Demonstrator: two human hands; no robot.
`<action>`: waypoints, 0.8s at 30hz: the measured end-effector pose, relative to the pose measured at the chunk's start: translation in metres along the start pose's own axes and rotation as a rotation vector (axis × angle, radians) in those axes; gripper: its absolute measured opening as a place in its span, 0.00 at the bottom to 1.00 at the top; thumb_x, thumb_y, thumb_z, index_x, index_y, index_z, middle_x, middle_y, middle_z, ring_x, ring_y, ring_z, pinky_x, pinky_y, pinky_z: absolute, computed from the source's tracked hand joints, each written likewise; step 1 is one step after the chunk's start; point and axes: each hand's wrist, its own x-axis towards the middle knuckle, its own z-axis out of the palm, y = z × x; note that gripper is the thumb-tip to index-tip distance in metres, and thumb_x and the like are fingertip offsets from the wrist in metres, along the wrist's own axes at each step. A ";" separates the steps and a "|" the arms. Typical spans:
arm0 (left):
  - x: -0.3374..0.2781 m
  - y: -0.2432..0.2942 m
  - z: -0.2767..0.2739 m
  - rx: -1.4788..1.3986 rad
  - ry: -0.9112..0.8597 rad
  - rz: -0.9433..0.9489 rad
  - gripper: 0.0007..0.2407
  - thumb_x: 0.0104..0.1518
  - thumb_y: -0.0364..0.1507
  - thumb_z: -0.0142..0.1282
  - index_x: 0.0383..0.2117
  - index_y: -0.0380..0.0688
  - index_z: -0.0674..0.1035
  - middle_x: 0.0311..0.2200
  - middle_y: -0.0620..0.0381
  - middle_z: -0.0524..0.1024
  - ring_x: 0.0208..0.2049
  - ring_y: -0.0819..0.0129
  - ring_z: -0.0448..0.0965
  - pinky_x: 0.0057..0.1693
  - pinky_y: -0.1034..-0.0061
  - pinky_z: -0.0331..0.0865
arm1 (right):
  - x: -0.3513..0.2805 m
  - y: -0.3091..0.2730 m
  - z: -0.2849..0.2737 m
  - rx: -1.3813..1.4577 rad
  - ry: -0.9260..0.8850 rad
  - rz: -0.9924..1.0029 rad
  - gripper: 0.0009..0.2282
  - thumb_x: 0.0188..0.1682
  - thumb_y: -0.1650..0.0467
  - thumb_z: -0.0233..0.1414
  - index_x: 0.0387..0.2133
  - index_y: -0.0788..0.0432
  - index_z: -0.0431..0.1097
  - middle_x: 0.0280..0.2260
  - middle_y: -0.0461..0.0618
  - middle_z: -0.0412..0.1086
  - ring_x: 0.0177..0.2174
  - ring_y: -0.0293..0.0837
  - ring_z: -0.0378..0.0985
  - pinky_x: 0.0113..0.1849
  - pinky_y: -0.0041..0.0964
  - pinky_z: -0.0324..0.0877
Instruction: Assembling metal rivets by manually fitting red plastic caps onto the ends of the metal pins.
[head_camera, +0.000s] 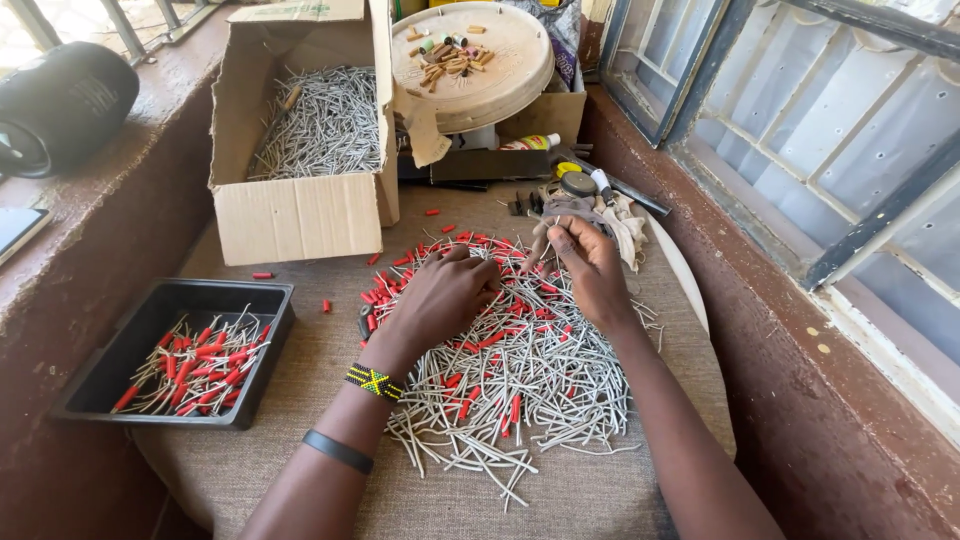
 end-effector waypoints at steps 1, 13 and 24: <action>0.000 -0.001 -0.001 0.001 0.000 0.000 0.07 0.58 0.36 0.58 0.33 0.50 0.77 0.28 0.59 0.77 0.39 0.57 0.77 0.41 0.60 0.72 | 0.000 0.001 -0.001 0.001 0.000 0.000 0.11 0.60 0.72 0.45 0.45 0.68 0.73 0.31 0.57 0.75 0.31 0.41 0.79 0.33 0.33 0.78; -0.001 0.004 -0.034 -0.334 0.322 -0.076 0.03 0.59 0.28 0.59 0.36 0.50 0.82 0.27 0.53 0.76 0.33 0.53 0.77 0.41 0.62 0.74 | -0.003 -0.010 0.001 -0.423 -0.003 -0.083 0.05 0.49 0.76 0.60 0.38 0.60 0.81 0.24 0.56 0.79 0.27 0.39 0.81 0.31 0.32 0.73; -0.001 0.007 -0.028 -0.541 0.404 -0.077 0.04 0.63 0.26 0.56 0.38 0.45 0.84 0.27 0.49 0.75 0.27 0.55 0.76 0.37 0.65 0.73 | -0.002 -0.007 -0.001 -0.566 -0.062 -0.070 0.06 0.50 0.74 0.59 0.39 0.56 0.82 0.30 0.56 0.80 0.33 0.48 0.83 0.38 0.41 0.73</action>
